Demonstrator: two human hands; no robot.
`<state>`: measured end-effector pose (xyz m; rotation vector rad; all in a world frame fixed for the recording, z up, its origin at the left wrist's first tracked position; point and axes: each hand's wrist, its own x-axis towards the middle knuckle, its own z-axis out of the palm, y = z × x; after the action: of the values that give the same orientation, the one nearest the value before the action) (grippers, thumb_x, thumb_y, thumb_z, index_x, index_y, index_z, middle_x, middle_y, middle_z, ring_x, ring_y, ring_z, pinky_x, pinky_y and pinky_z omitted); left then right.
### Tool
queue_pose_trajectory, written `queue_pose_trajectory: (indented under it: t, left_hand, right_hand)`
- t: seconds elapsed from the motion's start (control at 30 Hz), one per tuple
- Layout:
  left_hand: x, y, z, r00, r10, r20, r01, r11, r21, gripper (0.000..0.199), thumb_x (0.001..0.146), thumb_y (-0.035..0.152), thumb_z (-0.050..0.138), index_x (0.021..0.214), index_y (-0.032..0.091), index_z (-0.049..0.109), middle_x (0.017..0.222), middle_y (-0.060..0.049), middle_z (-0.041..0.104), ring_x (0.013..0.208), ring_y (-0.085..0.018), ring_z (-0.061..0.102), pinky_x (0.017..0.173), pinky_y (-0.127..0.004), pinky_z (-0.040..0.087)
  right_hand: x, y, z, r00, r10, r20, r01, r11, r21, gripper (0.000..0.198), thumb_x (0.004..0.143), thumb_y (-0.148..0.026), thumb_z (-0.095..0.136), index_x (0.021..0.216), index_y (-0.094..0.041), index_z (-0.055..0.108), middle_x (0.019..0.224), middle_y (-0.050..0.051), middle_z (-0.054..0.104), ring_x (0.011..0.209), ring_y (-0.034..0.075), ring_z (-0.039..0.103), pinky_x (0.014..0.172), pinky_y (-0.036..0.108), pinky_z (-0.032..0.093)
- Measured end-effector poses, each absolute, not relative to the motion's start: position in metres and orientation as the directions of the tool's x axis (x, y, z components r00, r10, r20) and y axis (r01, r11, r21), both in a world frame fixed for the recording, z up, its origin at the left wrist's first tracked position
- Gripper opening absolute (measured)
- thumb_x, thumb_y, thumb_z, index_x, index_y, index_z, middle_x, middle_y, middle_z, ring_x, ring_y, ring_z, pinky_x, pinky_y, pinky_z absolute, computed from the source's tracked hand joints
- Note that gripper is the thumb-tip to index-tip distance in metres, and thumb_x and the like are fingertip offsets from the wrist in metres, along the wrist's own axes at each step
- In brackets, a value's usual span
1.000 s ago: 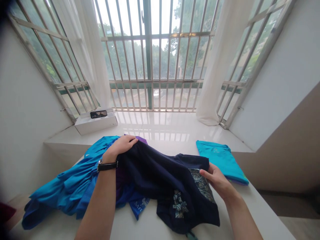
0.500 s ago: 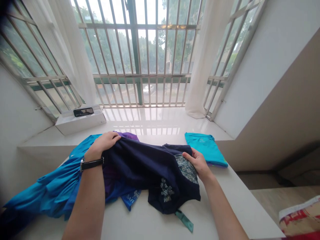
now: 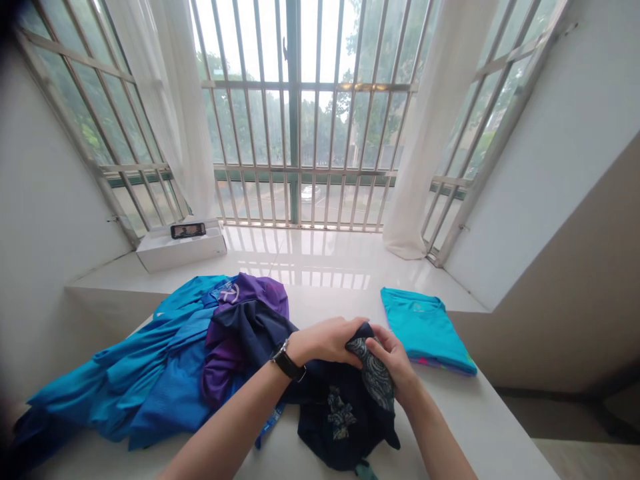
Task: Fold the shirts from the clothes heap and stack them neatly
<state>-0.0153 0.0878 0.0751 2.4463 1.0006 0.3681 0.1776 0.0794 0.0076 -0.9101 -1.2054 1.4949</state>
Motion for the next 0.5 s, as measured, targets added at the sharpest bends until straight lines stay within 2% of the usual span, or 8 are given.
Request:
queue_pose_trajectory:
  t: [0.07,0.1,0.17,0.23,0.3,0.37,0.43,0.5]
  left_hand:
    - [-0.025,0.09,0.079,0.648,0.755,0.094,0.628,-0.6,0.495,0.034,0.085,0.042,0.068,0.108,0.016,0.068,0.094,-0.011,0.073,0.085,-0.027,0.067,0.074,-0.033,0.048]
    - [-0.031,0.091,0.084,0.628,0.767,0.135,0.617,-0.595,0.514,0.025,0.088,0.039,0.063,0.096,0.016,0.07,0.086,-0.009,0.072,0.08,-0.024,0.065,0.071,-0.031,0.047]
    - [-0.044,0.09,0.096,0.584,0.78,0.226,0.544,-0.582,0.604,0.023,0.091,0.035,0.058,0.088,0.015,0.07,0.081,-0.005,0.07,0.076,-0.02,0.062,0.068,-0.027,0.046]
    - [-0.055,0.09,0.108,0.541,0.789,0.292,0.44,-0.561,0.701,0.024,0.092,0.034,0.056,0.09,0.014,0.069,0.082,-0.003,0.069,0.078,-0.019,0.061,0.069,-0.026,0.047]
    - [-0.068,0.09,0.116,0.489,0.809,0.327,0.382,-0.535,0.754,0.025,0.093,0.034,0.054,0.091,0.014,0.069,0.085,-0.003,0.07,0.082,-0.02,0.062,0.073,-0.026,0.048]
    - [-0.085,0.091,0.121,0.429,0.835,0.345,0.41,-0.52,0.75,0.025,0.093,0.034,0.053,0.092,0.015,0.068,0.088,-0.004,0.07,0.085,-0.021,0.063,0.076,-0.028,0.049]
    - [-0.106,0.091,0.124,0.407,0.856,0.318,0.516,-0.503,0.693,0.023,0.093,0.032,0.052,0.092,0.016,0.069,0.091,-0.004,0.071,0.087,-0.023,0.064,0.078,-0.03,0.049]
    - [-0.123,0.09,0.124,0.428,0.886,0.181,0.669,-0.444,0.596,0.019,0.089,0.028,0.054,0.086,0.017,0.069,0.087,-0.005,0.072,0.083,-0.024,0.065,0.077,-0.032,0.049]
  right_hand:
    - [0.178,0.08,0.007,-0.233,0.97,0.068,-0.233,0.012,-0.973,0.053,0.063,-0.054,0.086,0.107,-0.028,0.071,0.101,0.006,0.076,0.089,0.026,0.071,0.078,0.036,0.057]
    - [0.177,0.08,0.008,-0.245,0.965,0.091,-0.211,0.039,-0.977,0.06,0.061,-0.055,0.087,0.111,-0.029,0.07,0.105,0.006,0.075,0.095,0.028,0.07,0.083,0.039,0.056]
    - [0.174,0.078,0.009,-0.295,0.949,0.11,-0.114,0.08,-0.99,0.067,0.054,-0.053,0.09,0.113,-0.027,0.071,0.108,0.007,0.075,0.103,0.032,0.067,0.091,0.042,0.054]
    - [0.17,0.076,0.009,-0.372,0.926,0.061,0.01,0.07,-0.997,0.059,0.054,-0.052,0.091,0.104,-0.023,0.074,0.101,0.006,0.076,0.101,0.034,0.066,0.09,0.044,0.054]
    - [0.167,0.075,0.008,-0.457,0.89,-0.013,0.095,0.034,-0.995,0.047,0.061,-0.055,0.086,0.092,-0.02,0.077,0.09,0.005,0.076,0.092,0.033,0.067,0.084,0.045,0.055]
    - [0.166,0.076,0.006,-0.485,0.874,-0.017,0.101,0.036,-0.994,0.043,0.07,-0.059,0.078,0.086,-0.019,0.077,0.085,0.005,0.075,0.087,0.03,0.066,0.082,0.043,0.055]
    - [0.166,0.078,0.003,-0.423,0.904,0.063,0.025,0.081,-0.996,0.042,0.077,-0.061,0.072,0.09,-0.021,0.077,0.086,0.004,0.075,0.086,0.027,0.066,0.084,0.039,0.054]
    - [0.167,0.078,0.001,-0.328,0.938,0.115,-0.055,0.103,-0.993,0.042,0.081,-0.061,0.068,0.098,-0.024,0.076,0.087,0.003,0.075,0.082,0.023,0.066,0.08,0.034,0.054]
